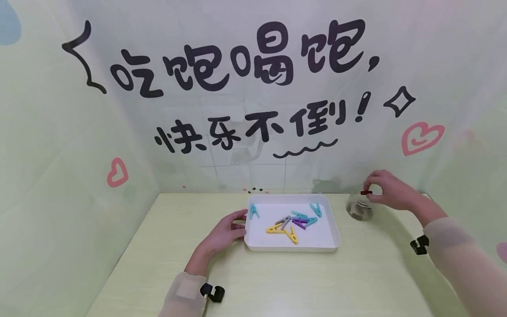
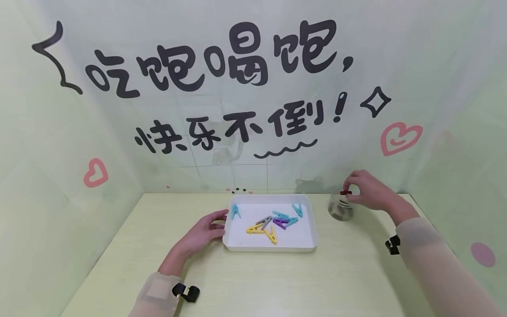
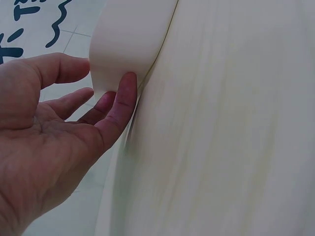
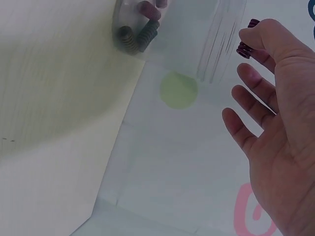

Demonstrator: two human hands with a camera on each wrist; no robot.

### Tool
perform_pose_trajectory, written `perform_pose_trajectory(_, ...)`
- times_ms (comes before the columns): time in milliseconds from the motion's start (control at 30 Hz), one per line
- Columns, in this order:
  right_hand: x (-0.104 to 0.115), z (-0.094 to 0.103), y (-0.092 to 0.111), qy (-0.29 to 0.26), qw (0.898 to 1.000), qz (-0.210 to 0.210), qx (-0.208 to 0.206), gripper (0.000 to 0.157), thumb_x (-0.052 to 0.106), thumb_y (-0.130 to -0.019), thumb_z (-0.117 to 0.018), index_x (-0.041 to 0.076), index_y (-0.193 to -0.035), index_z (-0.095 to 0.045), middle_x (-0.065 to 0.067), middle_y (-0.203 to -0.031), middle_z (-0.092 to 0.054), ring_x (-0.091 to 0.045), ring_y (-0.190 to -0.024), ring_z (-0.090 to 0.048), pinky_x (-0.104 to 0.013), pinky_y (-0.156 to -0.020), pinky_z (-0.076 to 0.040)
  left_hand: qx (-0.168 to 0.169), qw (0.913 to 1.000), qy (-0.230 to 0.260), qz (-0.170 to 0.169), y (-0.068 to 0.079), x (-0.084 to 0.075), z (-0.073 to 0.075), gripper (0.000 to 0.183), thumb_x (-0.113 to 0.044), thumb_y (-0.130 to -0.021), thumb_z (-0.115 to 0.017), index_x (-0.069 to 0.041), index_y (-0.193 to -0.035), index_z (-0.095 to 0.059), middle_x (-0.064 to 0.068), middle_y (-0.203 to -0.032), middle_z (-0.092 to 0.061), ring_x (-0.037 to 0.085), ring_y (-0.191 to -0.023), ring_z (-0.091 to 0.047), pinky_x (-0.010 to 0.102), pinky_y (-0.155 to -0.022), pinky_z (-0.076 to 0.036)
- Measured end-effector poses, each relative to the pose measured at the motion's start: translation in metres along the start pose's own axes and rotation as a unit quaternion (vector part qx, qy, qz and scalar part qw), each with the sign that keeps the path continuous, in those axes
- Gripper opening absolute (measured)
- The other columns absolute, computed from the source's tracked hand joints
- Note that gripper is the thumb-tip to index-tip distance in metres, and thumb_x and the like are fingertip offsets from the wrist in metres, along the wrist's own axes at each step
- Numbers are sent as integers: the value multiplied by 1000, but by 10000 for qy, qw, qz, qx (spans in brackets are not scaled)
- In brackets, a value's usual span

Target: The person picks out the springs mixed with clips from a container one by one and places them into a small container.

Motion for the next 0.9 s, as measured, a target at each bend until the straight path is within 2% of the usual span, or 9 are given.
perform_pose_trajectory(100,-5,-1,2,54,10000,-23,9,13,4,-88,-81,13,-94,-75,-5,-106,-65,-37,-106,-56,-55,-91,-50,7,10000,6,-8,0,0,0,62,3,-101,-63,-4,-160,-44,18,-148,-52,31,-118,-62,41,-97,-60)
perform_pose_trajectory(200,-8,-3,5,66,9999,-120,26,13,7,-90,-80,10,-101,-75,-10,-111,-65,-39,-110,-56,-58,-94,-49,15,10000,7,-3,0,1,0,62,3,-101,-63,-3,-160,-44,18,-148,-52,31,-118,-62,40,-97,-60)
perform_pose_trajectory(333,-8,-4,8,-21,9996,-295,26,25,12,-93,-77,3,-116,-73,-17,-122,-64,-42,-118,-53,-64,-101,-45,10,10000,-36,6,1,1,-1,62,3,-101,-63,-4,-160,-44,18,-149,-52,31,-117,-62,40,-97,-60)
perform_pose_trajectory(433,-7,-5,9,-88,9993,-365,-2,31,15,-95,-76,2,-122,-71,-20,-127,-62,-44,-122,-50,-66,-104,-43,2,10000,-47,8,0,0,-1,62,3,-101,-63,-4,-160,-44,18,-148,-52,31,-117,-62,40,-97,-60)
perform_pose_trajectory(700,-3,-9,9,-235,9987,-448,-66,37,19,-97,-76,2,-130,-67,-23,-134,-57,-45,-127,-46,-70,-105,-42,10,10000,-78,-6,0,-1,0,62,3,-102,-62,-2,-160,-43,19,-149,-52,31,-117,-62,40,-97,-60)
perform_pose_trajectory(900,5,-9,6,-279,9990,-273,-222,39,18,-97,-76,2,-131,-66,-23,-135,-57,-45,-128,-45,-70,-105,-41,-17,9999,-103,10,-1,-2,-1,62,3,-102,-62,-2,-160,-43,19,-149,-51,31,-117,-62,40,-97,-60)
Point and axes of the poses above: each hand's wrist, its own y-axis away from the middle knuckle, its own z-axis out of the back of the hand, x = y × z, the point moved 1 cm from there along -y, towards the middle knuckle
